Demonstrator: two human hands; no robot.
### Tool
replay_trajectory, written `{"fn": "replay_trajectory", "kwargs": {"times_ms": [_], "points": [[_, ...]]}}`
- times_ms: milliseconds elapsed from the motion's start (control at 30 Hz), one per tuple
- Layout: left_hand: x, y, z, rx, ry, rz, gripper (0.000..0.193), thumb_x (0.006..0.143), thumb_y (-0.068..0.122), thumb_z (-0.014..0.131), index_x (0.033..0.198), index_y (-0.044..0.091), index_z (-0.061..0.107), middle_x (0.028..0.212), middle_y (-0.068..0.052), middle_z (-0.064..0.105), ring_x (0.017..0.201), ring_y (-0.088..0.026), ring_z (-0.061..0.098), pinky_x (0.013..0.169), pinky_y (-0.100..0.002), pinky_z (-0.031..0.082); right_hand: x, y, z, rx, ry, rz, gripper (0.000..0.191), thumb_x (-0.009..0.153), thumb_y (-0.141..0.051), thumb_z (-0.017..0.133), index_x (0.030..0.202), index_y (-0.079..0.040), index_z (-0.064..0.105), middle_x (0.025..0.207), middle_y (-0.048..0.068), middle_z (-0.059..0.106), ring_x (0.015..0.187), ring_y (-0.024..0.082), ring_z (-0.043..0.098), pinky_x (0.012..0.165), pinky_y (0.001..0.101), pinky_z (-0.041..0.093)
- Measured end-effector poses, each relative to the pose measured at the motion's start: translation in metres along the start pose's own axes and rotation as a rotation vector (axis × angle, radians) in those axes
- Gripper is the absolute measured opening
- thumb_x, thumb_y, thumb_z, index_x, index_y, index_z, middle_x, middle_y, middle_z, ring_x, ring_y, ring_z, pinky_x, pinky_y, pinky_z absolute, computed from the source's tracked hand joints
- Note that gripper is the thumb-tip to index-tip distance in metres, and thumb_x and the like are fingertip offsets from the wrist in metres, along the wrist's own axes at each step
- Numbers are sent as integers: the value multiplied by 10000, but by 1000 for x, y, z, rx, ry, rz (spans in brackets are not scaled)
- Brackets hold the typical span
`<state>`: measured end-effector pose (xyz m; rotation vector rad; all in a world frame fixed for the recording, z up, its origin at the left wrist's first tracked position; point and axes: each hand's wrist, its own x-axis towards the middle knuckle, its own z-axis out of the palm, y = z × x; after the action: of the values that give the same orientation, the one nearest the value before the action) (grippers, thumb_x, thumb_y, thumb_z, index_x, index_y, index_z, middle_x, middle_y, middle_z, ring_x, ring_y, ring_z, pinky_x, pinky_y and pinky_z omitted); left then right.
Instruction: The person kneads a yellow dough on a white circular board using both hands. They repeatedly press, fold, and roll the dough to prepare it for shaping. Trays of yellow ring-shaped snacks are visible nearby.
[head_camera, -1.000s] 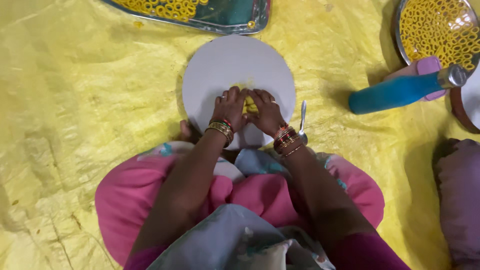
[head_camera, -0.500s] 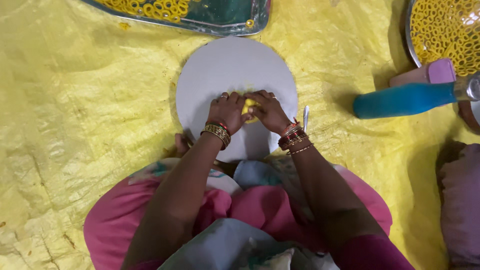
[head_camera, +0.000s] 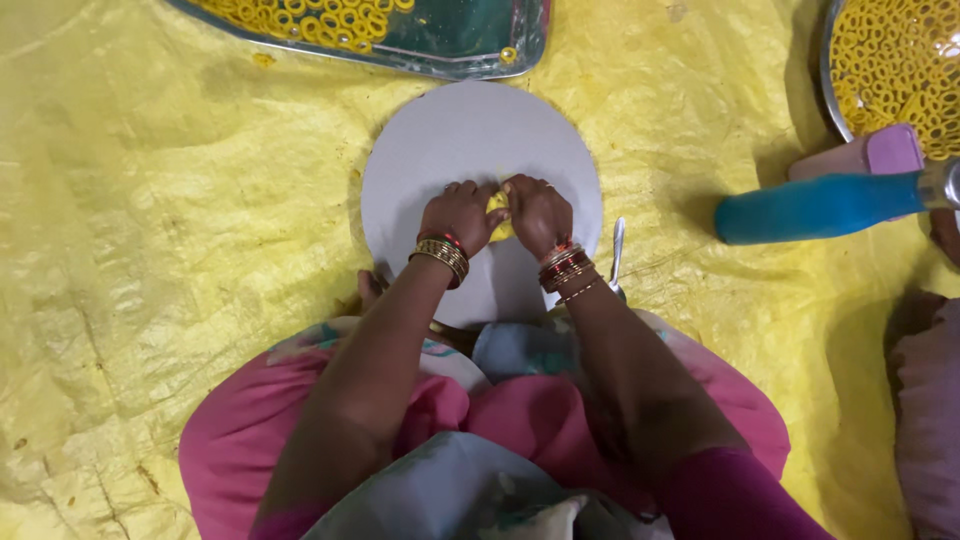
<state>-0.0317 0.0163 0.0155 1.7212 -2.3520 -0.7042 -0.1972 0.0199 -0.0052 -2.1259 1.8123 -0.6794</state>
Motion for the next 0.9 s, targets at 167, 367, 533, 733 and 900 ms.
{"fn": "replay_trajectory", "kwargs": {"times_ms": [167, 367, 533, 733, 900], "points": [[7, 0, -10, -46, -147, -50, 502, 904, 536, 644, 1263, 186, 664, 1161, -123, 677, 1126, -348, 619, 938, -491, 512, 3, 1, -9, 93, -82, -40, 249, 1040, -280, 537, 1007, -120, 725, 909, 129, 745, 856, 385, 679, 730, 496, 530], [13, 6, -34, -105, -335, -112, 531, 926, 575, 625, 1245, 154, 679, 1146, -184, 711, 1099, -368, 664, 973, -489, 508, 11, -7, -23, 164, -308, 186, 285, 1003, -332, 554, 1040, -110, 730, 857, 147, 736, 820, 388, 694, 718, 494, 528], [12, 19, -57, -113, -72, -74, 472, 869, 490, 692, 1212, 165, 687, 1243, -107, 664, 1226, -313, 593, 1020, -485, 470, 24, -19, -46, 331, -52, 138, 213, 1026, -215, 568, 1096, -111, 740, 1009, 135, 746, 959, 344, 704, 880, 446, 533], [13, 12, -63, 21, 325, 226, 441, 779, 300, 789, 1176, 120, 723, 1245, -148, 593, 1225, -392, 543, 990, -575, 435, 21, -35, -59, 97, 222, -301, 342, 878, -58, 636, 1209, -28, 713, 1219, 180, 689, 1135, 382, 635, 966, 469, 474], [18, -2, -54, 20, 73, 115, 270, 833, 196, 745, 1102, 179, 746, 1247, -51, 639, 1224, -279, 573, 993, -479, 463, 25, -18, -56, 342, 80, -76, 252, 907, -28, 683, 1132, -89, 778, 1145, 86, 747, 1029, 279, 687, 904, 370, 548]]}}
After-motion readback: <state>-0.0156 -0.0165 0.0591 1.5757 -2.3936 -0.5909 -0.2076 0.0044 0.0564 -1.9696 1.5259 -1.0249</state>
